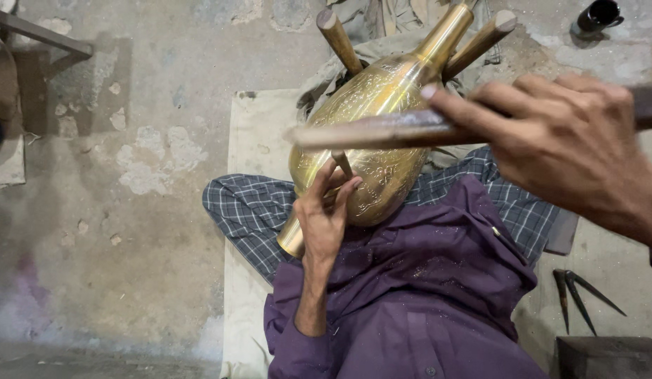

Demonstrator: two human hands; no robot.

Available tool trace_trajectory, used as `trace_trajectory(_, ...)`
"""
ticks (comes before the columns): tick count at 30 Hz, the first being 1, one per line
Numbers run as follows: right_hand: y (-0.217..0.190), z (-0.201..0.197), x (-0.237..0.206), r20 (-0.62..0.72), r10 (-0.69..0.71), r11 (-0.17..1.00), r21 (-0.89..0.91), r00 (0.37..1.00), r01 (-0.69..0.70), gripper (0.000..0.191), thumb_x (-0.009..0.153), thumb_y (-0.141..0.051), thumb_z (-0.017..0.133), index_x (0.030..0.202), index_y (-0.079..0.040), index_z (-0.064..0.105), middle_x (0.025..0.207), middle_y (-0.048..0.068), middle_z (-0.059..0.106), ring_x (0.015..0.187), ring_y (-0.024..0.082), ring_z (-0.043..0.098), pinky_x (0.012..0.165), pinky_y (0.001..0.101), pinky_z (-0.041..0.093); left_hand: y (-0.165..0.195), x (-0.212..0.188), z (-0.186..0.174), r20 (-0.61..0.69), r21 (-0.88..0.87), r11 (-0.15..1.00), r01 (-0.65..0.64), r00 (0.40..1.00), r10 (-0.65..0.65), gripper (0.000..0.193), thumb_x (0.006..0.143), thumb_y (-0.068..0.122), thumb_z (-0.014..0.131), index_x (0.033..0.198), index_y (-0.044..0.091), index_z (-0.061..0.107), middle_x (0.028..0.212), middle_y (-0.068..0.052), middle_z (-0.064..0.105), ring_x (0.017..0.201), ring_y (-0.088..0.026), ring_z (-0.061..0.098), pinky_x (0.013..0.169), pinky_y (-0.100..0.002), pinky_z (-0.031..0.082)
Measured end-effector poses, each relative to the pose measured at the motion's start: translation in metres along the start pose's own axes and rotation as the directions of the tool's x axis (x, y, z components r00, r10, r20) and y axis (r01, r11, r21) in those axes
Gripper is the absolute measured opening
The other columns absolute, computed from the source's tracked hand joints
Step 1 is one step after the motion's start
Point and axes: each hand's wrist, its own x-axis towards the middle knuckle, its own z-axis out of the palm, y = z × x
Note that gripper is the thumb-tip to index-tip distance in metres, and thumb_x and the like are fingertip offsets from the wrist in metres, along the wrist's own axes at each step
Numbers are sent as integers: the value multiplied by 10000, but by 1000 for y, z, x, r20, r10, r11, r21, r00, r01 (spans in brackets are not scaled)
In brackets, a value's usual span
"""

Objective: The person sits cross-legged on the floor with a large brass vessel on their lap and decorates its surface by hammering. They hold a small punch against the brass with one hand and strike it with a wooden mallet in the other, repositioning the punch repeatedly to work the pattern across the vessel, occasionally rotating the vessel.

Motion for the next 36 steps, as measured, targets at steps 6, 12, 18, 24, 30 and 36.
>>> trace_trajectory(6,0,-4,-1,86,-5,983,-183,996,21,600,1000,-235,550,1571,-372,430,1045,-103,752,718,89,711,584,257,594,-4,-1,1,19,38,999,32,999,-33,487,963,4,717,1422,90,580,1092,-136,807,1010,-221,807,854,-345,689)
trace_trajectory(12,1,7,-3,-74,-69,994,-91,995,62,609,958,-256,615,1556,-331,524,1077,-56,768,808,122,746,609,272,614,-15,-5,6,16,16,1000,-6,1000,6,482,980,-9,677,1439,93,568,1142,-157,784,1033,-246,801,899,-367,706)
trace_trajectory(18,2,10,-7,-57,97,937,342,994,-71,709,913,-242,624,1614,-227,518,1225,93,747,774,182,719,505,258,583,-21,-10,5,5,54,998,-25,1000,25,482,981,-5,699,1432,107,568,1133,-151,789,1027,-243,802,887,-364,705)
trace_trajectory(24,1,6,-9,-88,86,981,182,992,-69,647,953,-302,608,1588,-204,529,1150,62,772,741,166,711,503,261,555,-21,-12,7,-13,38,998,-42,999,43,506,999,2,690,1465,110,524,1118,-124,788,1025,-220,801,875,-364,709)
trace_trajectory(30,0,11,-14,-127,-29,999,-26,992,26,523,1002,-269,581,1518,-306,506,1037,-31,784,731,130,716,565,272,575,-13,-18,7,-43,18,999,-42,998,43,508,991,7,689,1463,109,534,1121,-138,783,1037,-235,793,901,-366,690)
trace_trajectory(36,-2,5,-16,-113,-79,989,-135,990,64,547,1013,-274,588,1545,-369,504,1075,-54,768,722,118,702,575,254,557,-12,-20,8,-61,-7,1000,-18,998,18,468,1001,-5,681,1441,94,558,1123,-146,789,1036,-237,799,924,-368,694)
